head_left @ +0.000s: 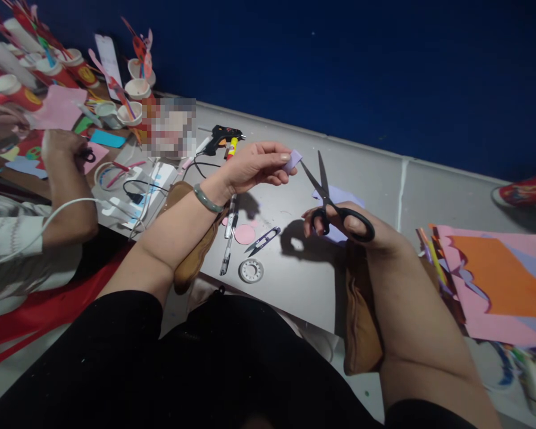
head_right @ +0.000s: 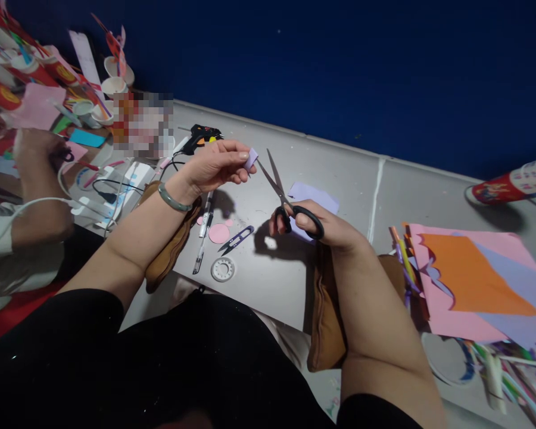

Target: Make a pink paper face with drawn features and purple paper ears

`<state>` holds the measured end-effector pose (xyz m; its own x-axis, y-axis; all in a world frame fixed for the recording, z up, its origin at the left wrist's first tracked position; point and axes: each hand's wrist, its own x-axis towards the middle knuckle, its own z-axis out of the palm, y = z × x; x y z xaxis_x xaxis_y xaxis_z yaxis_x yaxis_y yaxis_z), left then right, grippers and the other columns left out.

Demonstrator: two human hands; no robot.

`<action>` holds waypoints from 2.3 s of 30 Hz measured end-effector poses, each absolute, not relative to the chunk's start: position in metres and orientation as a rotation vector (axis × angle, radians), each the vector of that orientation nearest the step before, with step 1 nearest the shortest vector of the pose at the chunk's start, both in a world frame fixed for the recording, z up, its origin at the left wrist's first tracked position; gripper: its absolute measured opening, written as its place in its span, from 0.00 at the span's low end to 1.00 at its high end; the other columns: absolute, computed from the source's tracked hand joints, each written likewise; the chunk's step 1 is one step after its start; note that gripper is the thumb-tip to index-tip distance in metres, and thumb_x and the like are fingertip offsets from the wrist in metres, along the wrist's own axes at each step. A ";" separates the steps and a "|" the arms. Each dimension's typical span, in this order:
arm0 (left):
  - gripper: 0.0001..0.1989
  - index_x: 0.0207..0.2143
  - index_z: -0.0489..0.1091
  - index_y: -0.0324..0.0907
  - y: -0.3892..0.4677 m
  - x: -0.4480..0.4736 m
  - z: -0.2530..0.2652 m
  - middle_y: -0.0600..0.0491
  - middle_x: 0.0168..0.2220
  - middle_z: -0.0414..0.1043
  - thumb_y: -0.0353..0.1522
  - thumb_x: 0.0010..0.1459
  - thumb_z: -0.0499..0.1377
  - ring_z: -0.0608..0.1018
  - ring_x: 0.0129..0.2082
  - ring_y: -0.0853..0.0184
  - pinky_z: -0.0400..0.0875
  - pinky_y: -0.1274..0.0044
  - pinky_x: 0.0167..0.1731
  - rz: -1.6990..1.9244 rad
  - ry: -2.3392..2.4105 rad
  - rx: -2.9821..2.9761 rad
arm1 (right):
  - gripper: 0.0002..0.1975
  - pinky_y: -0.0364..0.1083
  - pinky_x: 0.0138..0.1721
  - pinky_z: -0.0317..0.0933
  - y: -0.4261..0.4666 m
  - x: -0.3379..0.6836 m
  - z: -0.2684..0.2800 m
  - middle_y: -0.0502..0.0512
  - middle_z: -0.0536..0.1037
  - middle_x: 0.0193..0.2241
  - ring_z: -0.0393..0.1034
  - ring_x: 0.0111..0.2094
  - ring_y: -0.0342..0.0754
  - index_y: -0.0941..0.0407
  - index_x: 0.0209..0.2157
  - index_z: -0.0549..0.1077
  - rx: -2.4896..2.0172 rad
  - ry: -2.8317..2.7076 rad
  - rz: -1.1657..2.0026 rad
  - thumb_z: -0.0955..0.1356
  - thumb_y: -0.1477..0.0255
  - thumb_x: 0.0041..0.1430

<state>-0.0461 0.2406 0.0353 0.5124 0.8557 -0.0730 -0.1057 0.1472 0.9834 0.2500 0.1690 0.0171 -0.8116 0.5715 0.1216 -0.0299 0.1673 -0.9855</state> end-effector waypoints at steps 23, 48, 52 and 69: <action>0.31 0.46 0.79 0.38 0.228 -0.041 0.040 0.51 0.40 0.87 0.55 0.58 0.78 0.89 0.36 0.73 0.83 0.82 0.38 0.741 0.766 1.369 | 0.35 0.52 0.46 0.68 0.163 0.239 0.014 0.58 0.86 0.38 0.79 0.40 0.52 0.54 0.37 0.79 -0.522 -1.872 1.780 0.66 0.36 0.74; 0.30 0.43 0.80 0.39 0.224 -0.038 0.042 0.51 0.38 0.87 0.55 0.55 0.79 0.90 0.35 0.70 0.84 0.81 0.36 0.729 0.748 1.367 | 0.35 0.48 0.43 0.65 0.174 0.256 0.019 0.57 0.84 0.34 0.76 0.38 0.49 0.56 0.34 0.78 -0.524 -2.039 1.751 0.66 0.38 0.76; 0.30 0.44 0.78 0.39 0.223 -0.037 0.042 0.50 0.38 0.87 0.54 0.57 0.79 0.90 0.36 0.68 0.85 0.79 0.38 0.724 0.750 1.370 | 0.35 0.49 0.41 0.66 0.172 0.256 0.016 0.56 0.84 0.34 0.77 0.36 0.49 0.55 0.34 0.79 -0.534 -1.988 1.757 0.67 0.36 0.73; 0.32 0.50 0.69 0.43 0.226 -0.035 0.035 0.52 0.38 0.87 0.49 0.58 0.80 0.91 0.37 0.68 0.86 0.77 0.40 0.832 0.760 1.386 | 0.34 0.51 0.42 0.66 0.169 0.257 0.010 0.53 0.77 0.30 0.77 0.39 0.52 0.54 0.34 0.78 -0.585 -1.905 1.705 0.68 0.35 0.71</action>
<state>-0.0352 0.2258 0.0346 0.5171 0.8556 0.0234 -0.0544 0.0056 0.9985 0.2569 0.1694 0.0096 -0.7755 0.6249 0.0896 -0.0200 0.1175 -0.9929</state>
